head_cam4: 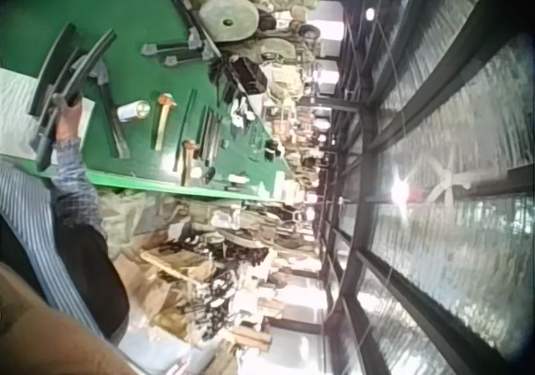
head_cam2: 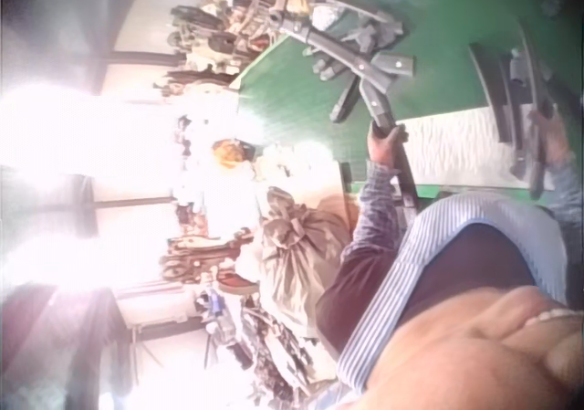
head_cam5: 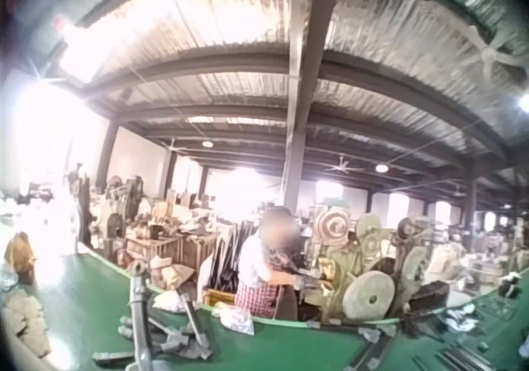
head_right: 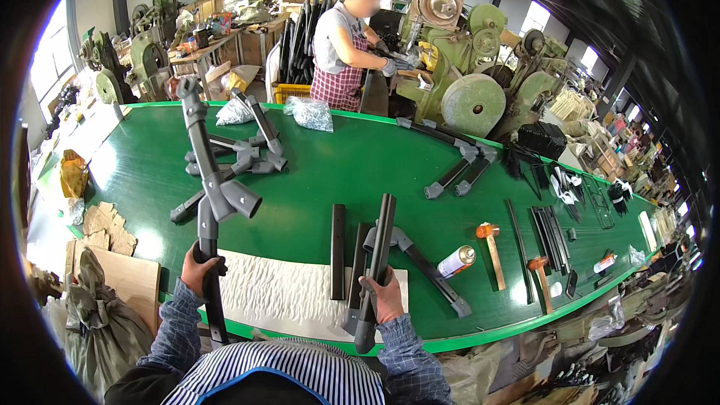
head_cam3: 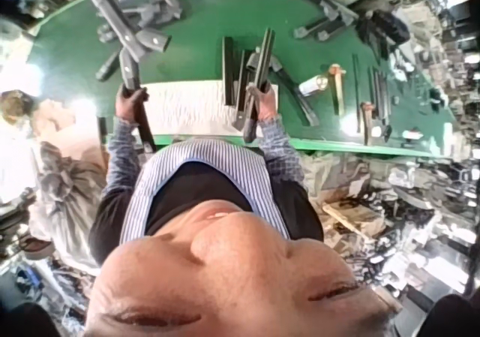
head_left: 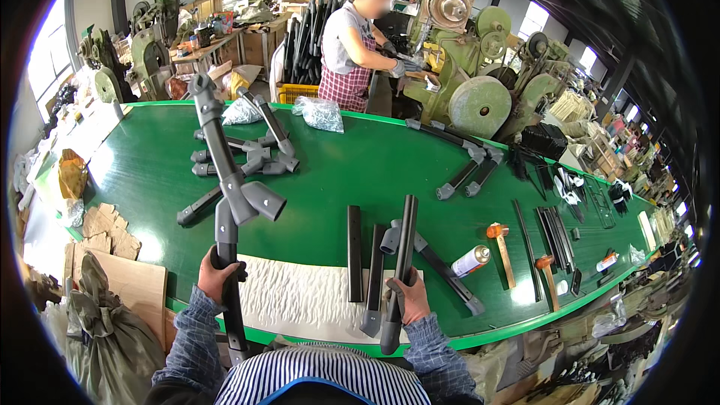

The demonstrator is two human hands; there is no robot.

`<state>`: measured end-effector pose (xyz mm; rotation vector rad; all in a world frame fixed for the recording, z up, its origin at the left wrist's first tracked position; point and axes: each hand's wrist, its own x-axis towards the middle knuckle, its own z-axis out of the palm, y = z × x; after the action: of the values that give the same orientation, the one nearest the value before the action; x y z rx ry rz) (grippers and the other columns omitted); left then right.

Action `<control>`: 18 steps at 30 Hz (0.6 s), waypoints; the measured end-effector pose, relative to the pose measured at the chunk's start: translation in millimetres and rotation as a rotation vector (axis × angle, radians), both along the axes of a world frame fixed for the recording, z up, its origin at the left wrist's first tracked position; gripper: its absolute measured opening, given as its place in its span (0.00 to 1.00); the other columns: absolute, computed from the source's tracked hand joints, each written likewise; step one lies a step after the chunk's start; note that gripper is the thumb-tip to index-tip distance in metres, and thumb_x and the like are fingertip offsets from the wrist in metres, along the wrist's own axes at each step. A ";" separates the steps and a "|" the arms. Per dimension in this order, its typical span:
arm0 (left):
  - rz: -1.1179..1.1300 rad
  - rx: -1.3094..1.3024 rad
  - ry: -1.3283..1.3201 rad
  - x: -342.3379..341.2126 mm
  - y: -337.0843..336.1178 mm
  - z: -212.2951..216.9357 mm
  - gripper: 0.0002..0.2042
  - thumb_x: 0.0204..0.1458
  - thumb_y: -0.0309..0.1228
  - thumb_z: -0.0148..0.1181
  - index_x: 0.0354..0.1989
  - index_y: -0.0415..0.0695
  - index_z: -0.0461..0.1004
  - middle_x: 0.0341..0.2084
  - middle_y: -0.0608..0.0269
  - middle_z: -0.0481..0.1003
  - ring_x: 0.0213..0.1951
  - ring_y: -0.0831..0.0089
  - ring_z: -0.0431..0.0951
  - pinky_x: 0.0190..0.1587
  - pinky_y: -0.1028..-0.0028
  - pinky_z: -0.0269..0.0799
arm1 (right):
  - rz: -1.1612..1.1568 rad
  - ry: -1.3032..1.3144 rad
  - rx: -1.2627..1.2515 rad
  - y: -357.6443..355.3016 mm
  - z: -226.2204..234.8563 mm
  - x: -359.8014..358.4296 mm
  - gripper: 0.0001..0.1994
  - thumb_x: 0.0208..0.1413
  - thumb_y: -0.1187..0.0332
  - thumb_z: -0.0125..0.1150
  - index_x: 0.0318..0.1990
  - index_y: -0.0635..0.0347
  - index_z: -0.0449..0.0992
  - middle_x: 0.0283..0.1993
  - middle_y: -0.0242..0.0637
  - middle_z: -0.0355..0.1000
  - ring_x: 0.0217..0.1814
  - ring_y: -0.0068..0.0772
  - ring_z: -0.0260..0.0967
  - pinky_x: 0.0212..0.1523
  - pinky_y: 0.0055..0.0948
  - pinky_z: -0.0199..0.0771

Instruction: The person assembles metal furniture legs by attaching plastic caps and using a power drill to fasten bolts. They retrieve parts from a sack, align components on a green workbench, and secure joints with a drill.

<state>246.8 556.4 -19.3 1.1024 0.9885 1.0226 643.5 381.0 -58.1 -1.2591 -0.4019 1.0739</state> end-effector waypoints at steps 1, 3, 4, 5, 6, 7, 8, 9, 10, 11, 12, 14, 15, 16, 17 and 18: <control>-0.016 0.028 -0.004 1.6 3.3 6.2 0.19 0.49 0.16 0.62 0.50 0.33 0.65 0.31 0.51 0.77 0.30 0.61 0.82 0.32 0.64 0.83 | 0.000 0.045 0.042 1.9 -0.4 2.8 0.21 0.51 0.76 0.69 0.50 0.61 0.67 0.38 0.37 0.74 0.32 0.31 0.77 0.27 0.31 0.79; -0.051 0.070 -0.038 3.1 10.5 17.4 0.19 0.50 0.16 0.61 0.50 0.33 0.65 0.31 0.51 0.77 0.30 0.60 0.82 0.33 0.63 0.83 | -0.029 0.153 0.073 6.7 -2.0 7.6 0.20 0.53 0.77 0.67 0.51 0.60 0.66 0.37 0.38 0.74 0.34 0.32 0.78 0.27 0.32 0.79; -0.053 0.091 -0.037 4.9 13.5 21.3 0.20 0.50 0.16 0.60 0.51 0.34 0.63 0.31 0.50 0.77 0.29 0.59 0.82 0.33 0.62 0.82 | -0.012 0.130 0.069 8.7 -2.7 10.0 0.19 0.55 0.78 0.64 0.52 0.60 0.65 0.35 0.39 0.75 0.35 0.33 0.79 0.28 0.33 0.80; -0.055 0.074 -0.055 6.1 16.1 24.8 0.20 0.51 0.16 0.60 0.51 0.34 0.63 0.30 0.51 0.76 0.28 0.60 0.81 0.31 0.62 0.82 | -0.012 0.120 0.079 10.9 -3.8 11.3 0.19 0.55 0.78 0.64 0.52 0.60 0.65 0.35 0.39 0.75 0.35 0.33 0.79 0.28 0.33 0.80; -0.041 0.052 -0.076 7.3 18.2 27.6 0.19 0.51 0.17 0.60 0.51 0.35 0.63 0.29 0.52 0.76 0.27 0.60 0.81 0.30 0.63 0.81 | -0.014 0.118 0.071 12.9 -4.7 12.5 0.19 0.55 0.78 0.64 0.52 0.60 0.65 0.35 0.39 0.75 0.36 0.33 0.79 0.28 0.32 0.80; -0.052 0.040 -0.128 8.3 20.5 30.0 0.19 0.51 0.17 0.60 0.51 0.36 0.62 0.29 0.52 0.75 0.25 0.61 0.80 0.29 0.64 0.81 | -0.016 0.115 0.062 14.9 -5.7 13.0 0.19 0.55 0.77 0.64 0.52 0.60 0.65 0.35 0.39 0.75 0.36 0.33 0.79 0.28 0.32 0.80; -0.055 0.036 -0.120 8.9 23.0 32.4 0.19 0.52 0.17 0.60 0.51 0.37 0.62 0.28 0.53 0.75 0.25 0.62 0.80 0.27 0.65 0.80 | 0.001 0.088 0.050 16.8 -6.8 13.1 0.19 0.55 0.77 0.64 0.52 0.61 0.65 0.35 0.39 0.75 0.36 0.32 0.79 0.28 0.32 0.80; -0.038 0.019 -0.100 9.6 24.9 34.0 0.20 0.51 0.17 0.60 0.52 0.37 0.62 0.28 0.52 0.75 0.25 0.62 0.79 0.27 0.64 0.80 | 0.018 0.060 0.036 18.7 -7.9 12.7 0.19 0.55 0.77 0.64 0.52 0.61 0.65 0.35 0.39 0.75 0.36 0.32 0.79 0.28 0.31 0.80; -0.042 0.012 -0.108 10.3 26.9 35.5 0.21 0.51 0.18 0.61 0.52 0.37 0.61 0.28 0.52 0.75 0.25 0.61 0.79 0.27 0.64 0.80 | 0.028 0.040 0.023 20.3 -9.1 11.9 0.19 0.55 0.77 0.64 0.52 0.61 0.65 0.36 0.39 0.75 0.37 0.32 0.79 0.28 0.31 0.80; -0.038 0.002 -0.128 11.2 28.6 36.6 0.22 0.51 0.18 0.61 0.53 0.37 0.61 0.29 0.51 0.75 0.25 0.61 0.79 0.27 0.64 0.80 | 0.037 0.028 0.035 22.1 -10.2 10.8 0.19 0.55 0.77 0.64 0.52 0.61 0.65 0.36 0.39 0.75 0.37 0.31 0.79 0.29 0.30 0.80; -0.039 0.013 -0.104 12.4 29.9 37.2 0.21 0.51 0.18 0.62 0.52 0.38 0.61 0.28 0.53 0.75 0.23 0.63 0.79 0.25 0.66 0.79 | 0.039 0.023 0.047 23.4 -11.3 9.3 0.19 0.55 0.77 0.64 0.52 0.61 0.65 0.37 0.38 0.75 0.36 0.31 0.79 0.29 0.30 0.80; -0.024 0.014 -0.073 15.6 31.7 37.8 0.21 0.51 0.18 0.63 0.52 0.38 0.62 0.28 0.54 0.76 0.23 0.64 0.78 0.24 0.67 0.78 | 0.049 0.014 0.025 26.0 -12.7 6.6 0.21 0.53 0.76 0.66 0.52 0.62 0.65 0.40 0.38 0.75 0.35 0.30 0.78 0.30 0.30 0.80; -0.022 0.006 -0.069 17.7 32.5 38.0 0.21 0.51 0.18 0.63 0.52 0.37 0.62 0.28 0.54 0.76 0.22 0.65 0.78 0.24 0.68 0.78 | 0.043 -0.006 0.033 27.3 -13.0 5.3 0.21 0.52 0.75 0.68 0.51 0.61 0.65 0.38 0.37 0.74 0.32 0.29 0.76 0.28 0.30 0.80; -0.022 0.017 -0.055 20.3 33.2 38.2 0.21 0.51 0.18 0.63 0.52 0.37 0.62 0.28 0.54 0.76 0.22 0.65 0.78 0.24 0.68 0.78 | 0.037 -0.008 0.030 28.1 -13.0 4.4 0.22 0.50 0.74 0.71 0.50 0.60 0.66 0.36 0.36 0.73 0.30 0.29 0.75 0.27 0.29 0.79; -0.028 0.017 -0.053 22.9 33.9 38.6 0.21 0.51 0.18 0.64 0.52 0.37 0.63 0.28 0.55 0.76 0.22 0.66 0.78 0.23 0.68 0.78 | 0.030 0.011 0.036 29.0 -12.7 3.4 0.22 0.48 0.73 0.73 0.49 0.59 0.67 0.34 0.35 0.73 0.27 0.28 0.74 0.25 0.28 0.78; -0.034 0.016 -0.051 25.8 34.7 39.1 0.21 0.51 0.19 0.64 0.52 0.37 0.63 0.29 0.55 0.76 0.22 0.66 0.78 0.23 0.69 0.78 | 0.037 0.018 0.035 29.6 -12.3 3.1 0.22 0.47 0.74 0.73 0.48 0.58 0.67 0.36 0.34 0.72 0.29 0.27 0.74 0.25 0.28 0.77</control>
<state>272.6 591.0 19.8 1.0983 0.9195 1.0279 646.6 410.5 -70.4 -1.2139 -0.4299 1.1041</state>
